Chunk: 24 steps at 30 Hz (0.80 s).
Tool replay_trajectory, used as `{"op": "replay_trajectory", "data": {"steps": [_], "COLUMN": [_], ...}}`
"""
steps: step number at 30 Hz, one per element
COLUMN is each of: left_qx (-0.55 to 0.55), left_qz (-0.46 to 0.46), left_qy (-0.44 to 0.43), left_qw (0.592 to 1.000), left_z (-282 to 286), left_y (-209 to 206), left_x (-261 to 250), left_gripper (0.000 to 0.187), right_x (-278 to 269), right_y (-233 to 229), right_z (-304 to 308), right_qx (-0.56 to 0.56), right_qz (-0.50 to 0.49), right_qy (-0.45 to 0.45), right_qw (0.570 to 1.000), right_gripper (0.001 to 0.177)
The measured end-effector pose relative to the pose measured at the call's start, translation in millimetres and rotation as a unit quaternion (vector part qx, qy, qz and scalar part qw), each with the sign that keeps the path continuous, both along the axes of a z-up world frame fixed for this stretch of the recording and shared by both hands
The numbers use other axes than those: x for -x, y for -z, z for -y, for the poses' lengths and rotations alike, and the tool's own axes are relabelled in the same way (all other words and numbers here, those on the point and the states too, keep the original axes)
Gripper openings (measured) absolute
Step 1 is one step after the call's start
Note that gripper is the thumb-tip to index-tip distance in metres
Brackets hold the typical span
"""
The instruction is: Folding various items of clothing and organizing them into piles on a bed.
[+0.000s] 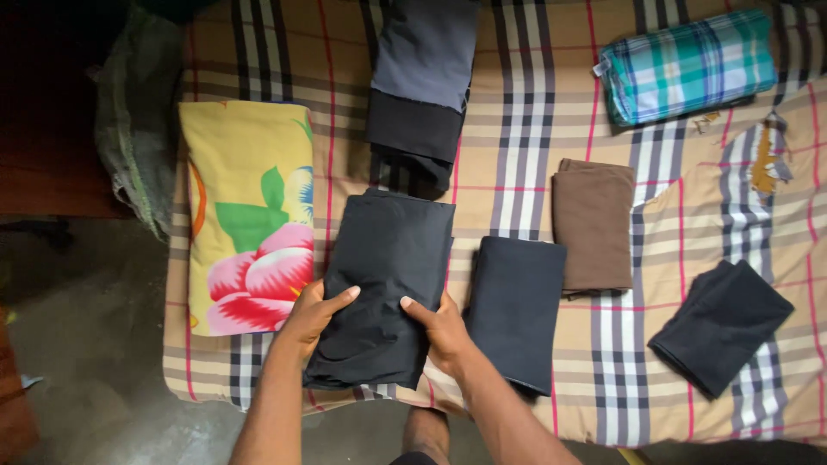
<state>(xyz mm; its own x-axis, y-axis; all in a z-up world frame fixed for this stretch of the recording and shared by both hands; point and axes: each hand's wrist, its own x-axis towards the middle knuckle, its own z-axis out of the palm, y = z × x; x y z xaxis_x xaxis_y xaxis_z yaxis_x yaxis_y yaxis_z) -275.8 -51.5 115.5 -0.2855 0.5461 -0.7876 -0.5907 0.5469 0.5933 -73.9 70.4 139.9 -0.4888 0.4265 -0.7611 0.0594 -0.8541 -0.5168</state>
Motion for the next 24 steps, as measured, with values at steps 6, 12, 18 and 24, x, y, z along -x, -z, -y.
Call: {"op": "replay_trajectory", "data": {"steps": [6, 12, 18, 24], "left_qx": [-0.106, -0.061, -0.066, 0.005], "left_qz": [-0.112, 0.209, 0.211, 0.306], "left_qy": [0.101, 0.008, -0.019, 0.040], "left_qw": [0.983, 0.976, 0.975, 0.951], "left_z": [-13, 0, -32, -83], "left_y": [-40, -17, -17, -20], "left_x": [-27, -101, -175, -182], "left_gripper": [0.077, 0.087, 0.087, 0.069], "right_x": [-55, -135, -207, -228], "right_y": [9, -11, -20, -16], "right_z": [-15, -4, -29, -66], "right_qx": [0.181, 0.182, 0.132, 0.018], "right_qz": [-0.132, -0.244, -0.127, -0.080], "right_qy": [0.025, 0.042, 0.048, 0.033], "right_qw": [0.974, 0.952, 0.982, 0.996], "right_gripper": [0.068, 0.081, 0.087, 0.089]}}
